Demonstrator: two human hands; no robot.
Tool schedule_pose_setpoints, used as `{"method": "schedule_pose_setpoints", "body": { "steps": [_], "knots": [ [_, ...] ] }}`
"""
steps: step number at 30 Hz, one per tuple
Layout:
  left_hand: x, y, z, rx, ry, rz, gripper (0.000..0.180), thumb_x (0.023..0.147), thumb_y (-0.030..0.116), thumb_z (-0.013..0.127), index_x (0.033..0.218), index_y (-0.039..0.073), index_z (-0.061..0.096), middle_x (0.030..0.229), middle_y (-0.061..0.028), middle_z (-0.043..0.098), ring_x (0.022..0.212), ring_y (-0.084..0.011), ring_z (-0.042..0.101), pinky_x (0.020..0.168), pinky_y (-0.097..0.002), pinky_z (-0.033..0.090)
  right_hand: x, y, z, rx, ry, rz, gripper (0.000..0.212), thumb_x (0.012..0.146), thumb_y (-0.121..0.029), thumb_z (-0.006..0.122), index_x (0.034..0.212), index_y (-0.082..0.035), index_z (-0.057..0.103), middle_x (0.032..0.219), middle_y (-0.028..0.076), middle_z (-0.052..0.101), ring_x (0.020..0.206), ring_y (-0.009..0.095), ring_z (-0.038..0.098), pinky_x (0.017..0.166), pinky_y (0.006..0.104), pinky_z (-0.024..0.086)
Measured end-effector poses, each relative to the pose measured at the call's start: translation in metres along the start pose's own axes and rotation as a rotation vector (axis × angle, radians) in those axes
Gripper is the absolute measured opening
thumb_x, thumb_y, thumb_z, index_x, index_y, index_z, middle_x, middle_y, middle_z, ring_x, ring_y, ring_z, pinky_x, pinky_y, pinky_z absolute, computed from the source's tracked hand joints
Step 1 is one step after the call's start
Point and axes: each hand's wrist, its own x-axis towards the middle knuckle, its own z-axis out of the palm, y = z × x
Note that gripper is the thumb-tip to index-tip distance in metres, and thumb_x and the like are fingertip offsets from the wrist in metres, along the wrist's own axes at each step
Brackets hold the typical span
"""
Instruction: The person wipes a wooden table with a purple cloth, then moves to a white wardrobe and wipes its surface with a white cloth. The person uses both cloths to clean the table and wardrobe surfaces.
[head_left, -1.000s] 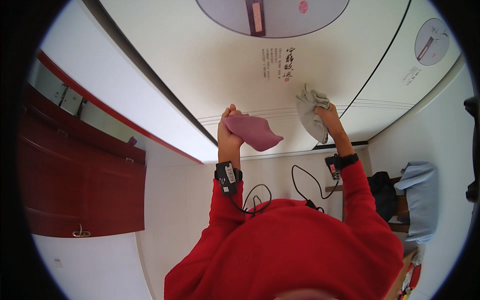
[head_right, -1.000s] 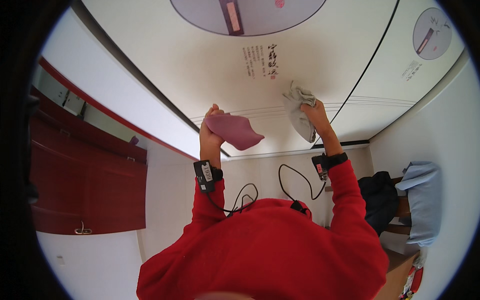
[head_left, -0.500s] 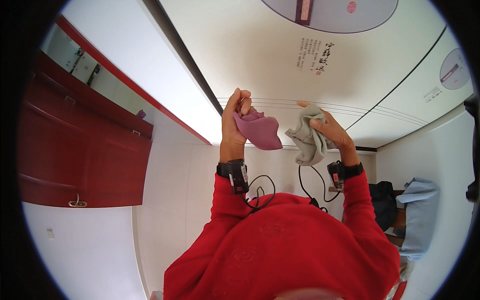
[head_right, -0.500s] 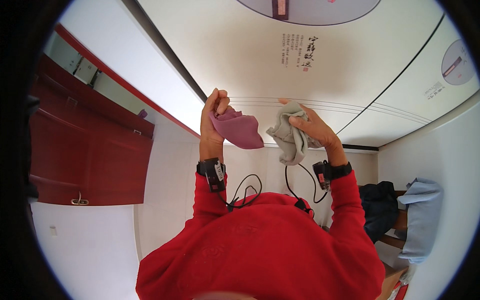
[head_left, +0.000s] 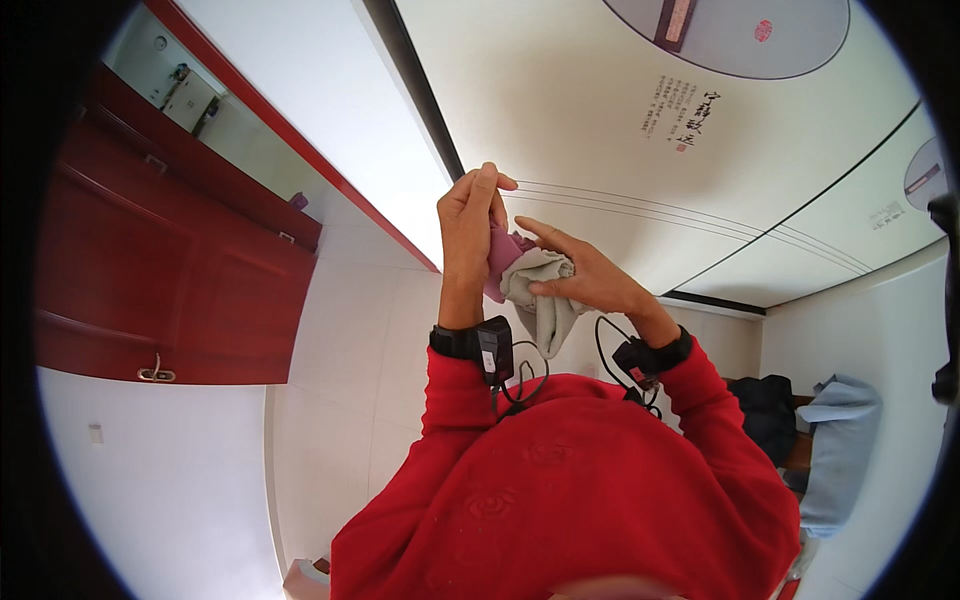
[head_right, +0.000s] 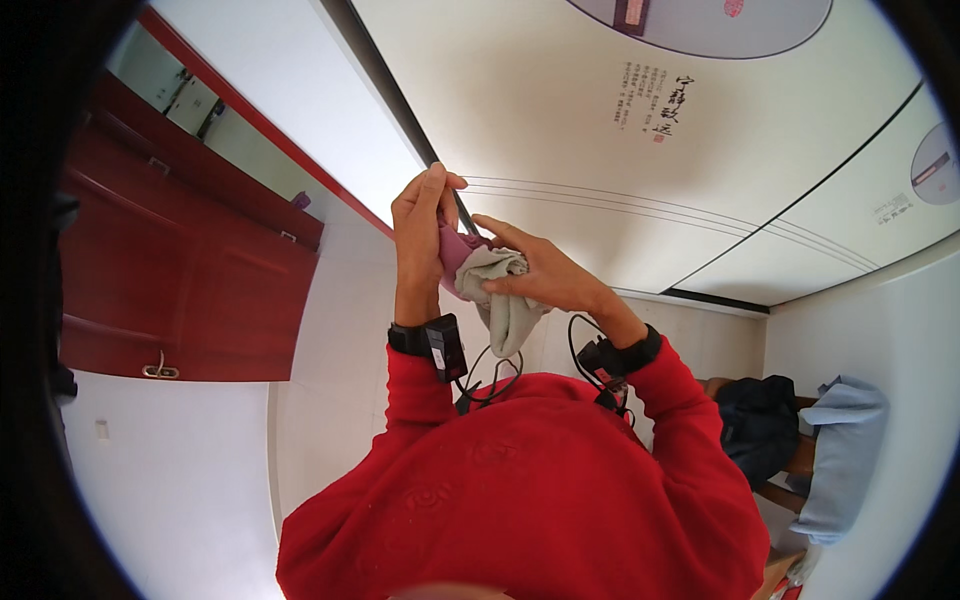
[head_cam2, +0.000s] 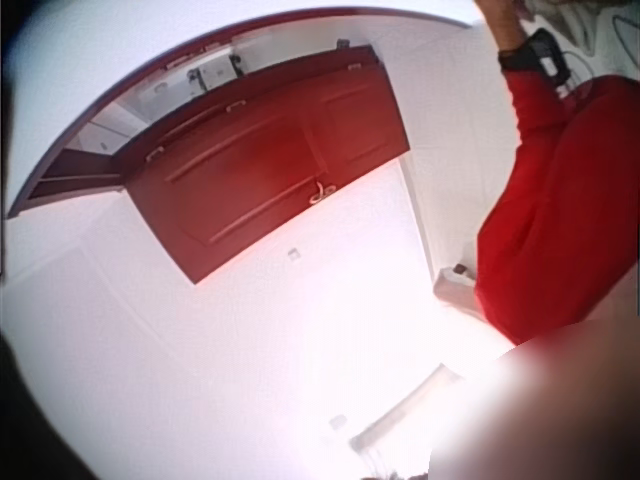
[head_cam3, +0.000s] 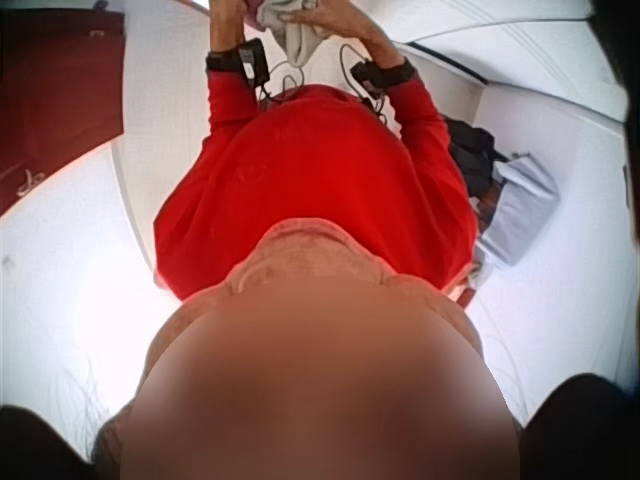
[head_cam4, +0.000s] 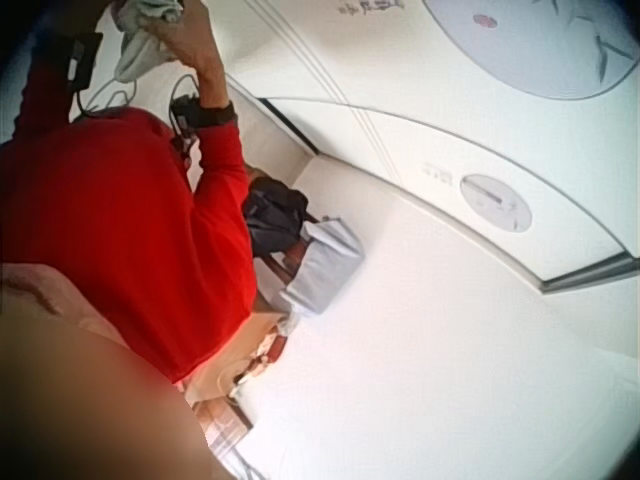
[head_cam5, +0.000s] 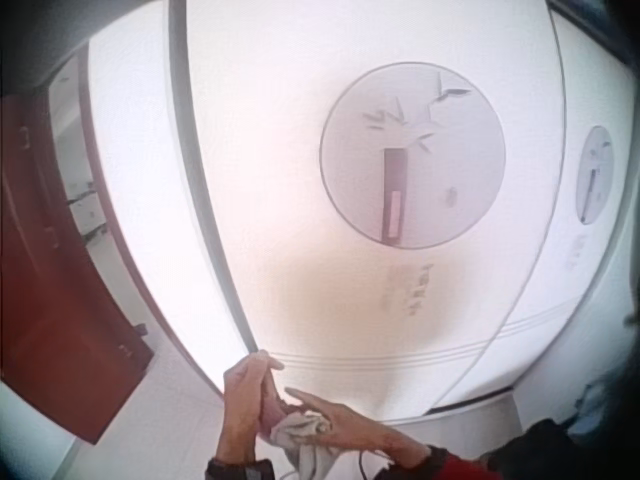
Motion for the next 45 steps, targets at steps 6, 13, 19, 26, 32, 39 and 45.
{"method": "schedule_pose_setpoints", "body": {
  "steps": [6, 13, 19, 26, 32, 39, 45],
  "knots": [
    [-0.003, 0.0, -0.017, -0.033, 0.028, 0.142, 0.038, 0.098, 0.03, 0.05, 0.077, 0.002, 0.064, 0.046, 0.0036, 0.041, 0.042, -0.0024, 0.031, 0.042, -0.02, 0.022, 0.002, -0.007, 0.011, -0.013, 0.055, 0.015, 0.083, 0.076, -0.018, 0.071, 0.147, -0.016, 0.028, 0.127, 0.011, 0.052, 0.112, 0.024, 0.053, 0.098, 0.0363, 0.039],
    [-0.006, 0.0, -0.024, -0.196, 0.033, 0.318, 0.05, 0.101, 0.038, 0.039, 0.072, 0.003, 0.059, 0.044, 0.0006, 0.041, 0.038, -0.0065, 0.033, 0.039, -0.0218, 0.024, 0.001, -0.019, 0.029, -0.182, 0.05, -0.049, 0.08, 0.077, -0.012, 0.068, 0.147, -0.018, 0.028, 0.104, 0.013, 0.062, 0.094, 0.026, 0.061, 0.084, 0.0349, 0.048],
    [-0.011, 0.001, -0.024, -0.415, -0.015, 0.354, 0.058, 0.101, 0.047, 0.03, 0.07, 0.005, 0.055, 0.043, 0.0004, 0.036, 0.036, -0.0089, 0.03, 0.039, -0.0249, 0.025, 0.006, -0.012, 0.039, -0.158, 0.102, -0.127, 0.051, 0.075, -0.004, 0.065, 0.124, -0.01, 0.052, 0.103, 0.01, 0.063, 0.091, 0.026, 0.062, 0.081, 0.0333, 0.049],
    [-0.01, -0.009, -0.027, -0.366, 0.116, 0.248, 0.057, 0.101, 0.048, 0.03, 0.071, 0.005, 0.054, 0.045, 0.0009, 0.036, 0.039, -0.0105, 0.033, 0.041, -0.025, 0.027, 0.004, 0.001, 0.03, -0.116, 0.263, -0.291, 0.036, 0.071, 0.001, 0.064, 0.106, -0.007, 0.061, 0.108, 0.006, 0.062, 0.091, 0.021, 0.061, 0.08, 0.0287, 0.048],
    [-0.004, -0.046, -0.028, -0.016, 0.069, -0.152, 0.039, 0.098, 0.038, 0.047, 0.101, 0.003, 0.064, 0.079, 0.001, 0.056, 0.07, -0.0083, 0.053, 0.065, -0.0226, 0.041, -0.007, 0.015, -0.006, 0.454, 0.104, 0.125, 0.025, 0.085, -0.018, 0.062, 0.102, 0.0, 0.061, 0.093, 0.003, 0.064, 0.085, 0.011, 0.059, 0.079, 0.0274, 0.048],
    [-0.009, -0.075, -0.048, 0.023, -0.026, -0.315, 0.032, 0.094, 0.029, 0.054, 0.111, 0.004, 0.062, 0.095, -0.0029, 0.064, 0.088, -0.0134, 0.062, 0.079, -0.0263, 0.045, -0.026, 0.04, -0.031, 0.649, 0.264, 0.051, 0.028, 0.089, -0.02, 0.056, 0.11, -0.001, 0.058, 0.1, 0.005, 0.063, 0.092, 0.014, 0.06, 0.082, 0.0275, 0.048],
    [-0.017, -0.088, -0.03, 0.151, -0.148, -0.347, 0.044, 0.091, 0.041, 0.055, 0.113, 0.004, 0.064, 0.108, -0.009, 0.065, 0.101, -0.0178, 0.06, 0.087, -0.0323, 0.044, -0.028, 0.047, -0.04, 0.679, 0.273, 0.069, 0.035, 0.086, -0.021, 0.06, 0.115, -0.002, 0.054, 0.102, 0.006, 0.063, 0.093, 0.016, 0.061, 0.084, 0.029, 0.049]
  ]
}}
